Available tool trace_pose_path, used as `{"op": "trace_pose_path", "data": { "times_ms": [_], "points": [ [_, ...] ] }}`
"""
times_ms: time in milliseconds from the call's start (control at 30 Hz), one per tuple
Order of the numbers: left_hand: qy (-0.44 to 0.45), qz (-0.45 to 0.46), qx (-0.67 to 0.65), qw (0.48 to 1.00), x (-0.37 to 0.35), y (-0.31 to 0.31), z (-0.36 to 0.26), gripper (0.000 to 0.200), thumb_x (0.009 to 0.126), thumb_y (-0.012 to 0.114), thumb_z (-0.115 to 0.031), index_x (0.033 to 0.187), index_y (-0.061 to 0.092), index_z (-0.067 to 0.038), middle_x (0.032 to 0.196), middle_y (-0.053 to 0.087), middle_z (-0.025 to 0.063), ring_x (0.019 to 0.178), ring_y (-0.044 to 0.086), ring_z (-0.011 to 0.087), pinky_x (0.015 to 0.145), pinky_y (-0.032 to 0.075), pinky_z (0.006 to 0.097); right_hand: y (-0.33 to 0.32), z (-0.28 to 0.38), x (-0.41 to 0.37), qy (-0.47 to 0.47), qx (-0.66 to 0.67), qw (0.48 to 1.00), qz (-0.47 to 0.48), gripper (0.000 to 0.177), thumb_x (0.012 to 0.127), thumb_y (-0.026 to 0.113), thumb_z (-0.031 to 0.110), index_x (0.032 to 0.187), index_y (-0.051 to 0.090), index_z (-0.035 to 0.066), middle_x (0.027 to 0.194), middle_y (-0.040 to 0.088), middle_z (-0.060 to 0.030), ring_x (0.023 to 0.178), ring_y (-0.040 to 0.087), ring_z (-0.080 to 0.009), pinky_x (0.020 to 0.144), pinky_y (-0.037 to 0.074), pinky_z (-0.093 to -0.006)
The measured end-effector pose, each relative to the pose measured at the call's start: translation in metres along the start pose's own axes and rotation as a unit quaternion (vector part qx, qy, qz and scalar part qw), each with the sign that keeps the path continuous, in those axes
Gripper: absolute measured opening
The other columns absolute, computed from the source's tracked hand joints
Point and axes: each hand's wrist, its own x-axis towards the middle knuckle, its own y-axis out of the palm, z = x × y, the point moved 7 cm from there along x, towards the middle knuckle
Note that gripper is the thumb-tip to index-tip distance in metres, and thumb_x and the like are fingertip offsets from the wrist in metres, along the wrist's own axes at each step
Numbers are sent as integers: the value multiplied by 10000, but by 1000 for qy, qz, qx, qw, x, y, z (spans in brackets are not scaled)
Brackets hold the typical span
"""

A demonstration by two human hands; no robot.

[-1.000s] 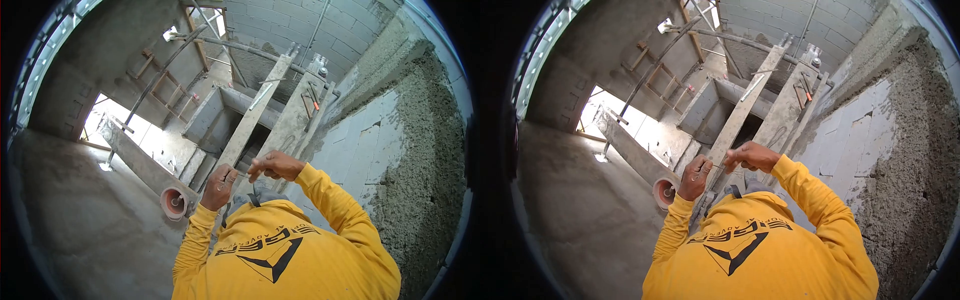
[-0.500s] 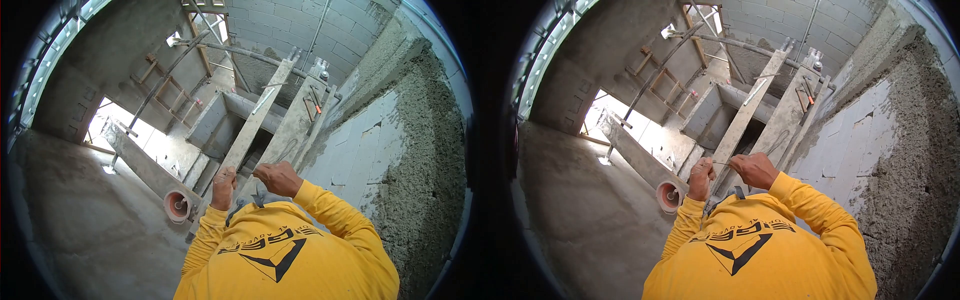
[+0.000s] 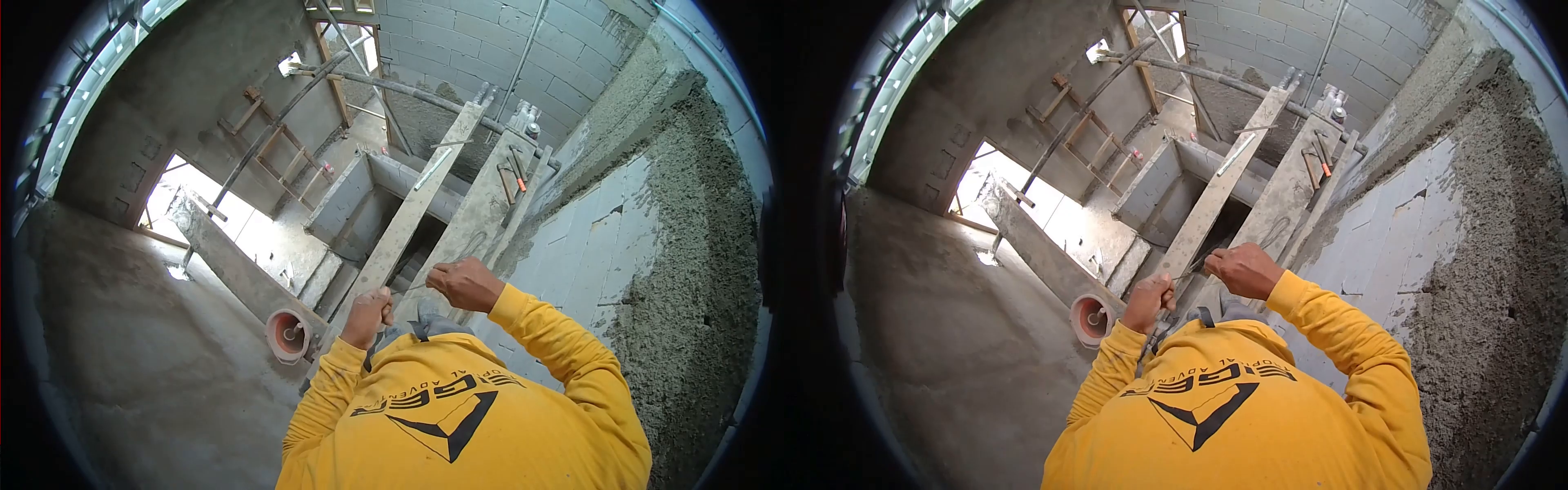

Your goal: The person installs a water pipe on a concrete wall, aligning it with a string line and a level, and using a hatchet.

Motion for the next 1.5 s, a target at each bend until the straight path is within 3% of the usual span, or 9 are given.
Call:
{"op": "trace_pose_path", "data": {
  "times_ms": [133, 200, 367, 533, 700, 800, 1000, 1233, 1500],
  "points": [
    [377, -103, 461, 796, -32, 41, -92, 269, 1024, 588, -218, 1155, 644, 10, 918, 673, 148, 697, 625, 255, 711, 522, 408, -1, 1, 4, -9, 22, 999, 21, 124, 946, 616, 176, 923, 626, 55, 854, 657, -93, 718, 665, -327, 614, 515, -435],
    [381, -51, 505, 773, -30, 52, -100, 309, 1028, 593, -221, 1206, 655, 24, 988, 699, 167, 738, 639, 264, 740, 528, 389, -7, 5, 9, -4, 56, 998, -2, 116, 945, 620, 159, 955, 637, 44, 880, 653, -106, 746, 665, -342, 633, 521, -442],
    [174, 27, 331, 927, -9, 45, -82, 265, 1012, 569, -195, 1134, 676, 15, 838, 704, 160, 741, 652, 349, 704, 510, 395, -40, 3, 9, 112, 133, 969, -178, 191, 947, 586, 42, 1116, 672, 16, 1055, 600, -175, 833, 643, -366, 707, 522, -433],
    [90, 23, 188, 978, -2, 43, -56, 278, 1019, 550, -188, 1112, 679, 41, 739, 640, 86, 656, 617, 166, 615, 482, 326, -34, -22, -9, 167, 215, 933, -237, 269, 959, 581, -43, 1190, 712, 1, 964, 573, -113, 783, 533, -233, 758, 463, -312],
    [30, 6, 84, 996, 2, 47, -33, 297, 1016, 542, -156, 1164, 672, 66, 750, 604, 17, 619, 518, 65, 562, 420, 240, -39, -17, -15, 191, 306, 886, -291, 216, 931, 724, 45, 1137, 755, -10, 826, 690, -62, 791, 607, -142, 724, 485, -279],
    [45, 4, 87, 995, 2, 48, -34, 307, 1004, 556, -127, 1219, 662, 66, 758, 594, -3, 612, 475, 48, 551, 395, 214, 5, -29, -22, 266, 496, 754, -339, 190, 943, 750, 115, 1085, 766, -10, 878, 749, -66, 798, 674, -124, 701, 518, -250],
    [29, 3, -37, 999, -1, 57, -33, 275, 996, 573, -107, 1196, 678, 51, 762, 612, -10, 628, 474, 27, 556, 388, 204, 44, -14, -27, 362, 550, 684, -313, 180, 957, 736, 134, 1041, 755, -24, 921, 764, -55, 776, 667, -99, 696, 530, -233],
    [42, -28, -10, 999, -8, 49, -39, 223, 1020, 591, -122, 1150, 685, 33, 765, 624, -2, 637, 499, 25, 556, 399, 205, 32, 9, -16, 271, 330, 880, -208, 172, 979, 647, 102, 1079, 722, -16, 848, 742, -122, 746, 712, -181, 696, 551, -290],
    [104, -49, 90, 989, -8, 44, -48, 199, 1005, 617, -137, 1031, 708, 38, 756, 655, 19, 681, 584, 75, 619, 461, 239, 23, 13, -14, 270, 346, 866, -240, 134, 978, 641, 93, 1034, 691, -18, 819, 724, -123, 711, 707, -199, 663, 553, -308]
  ]
}}
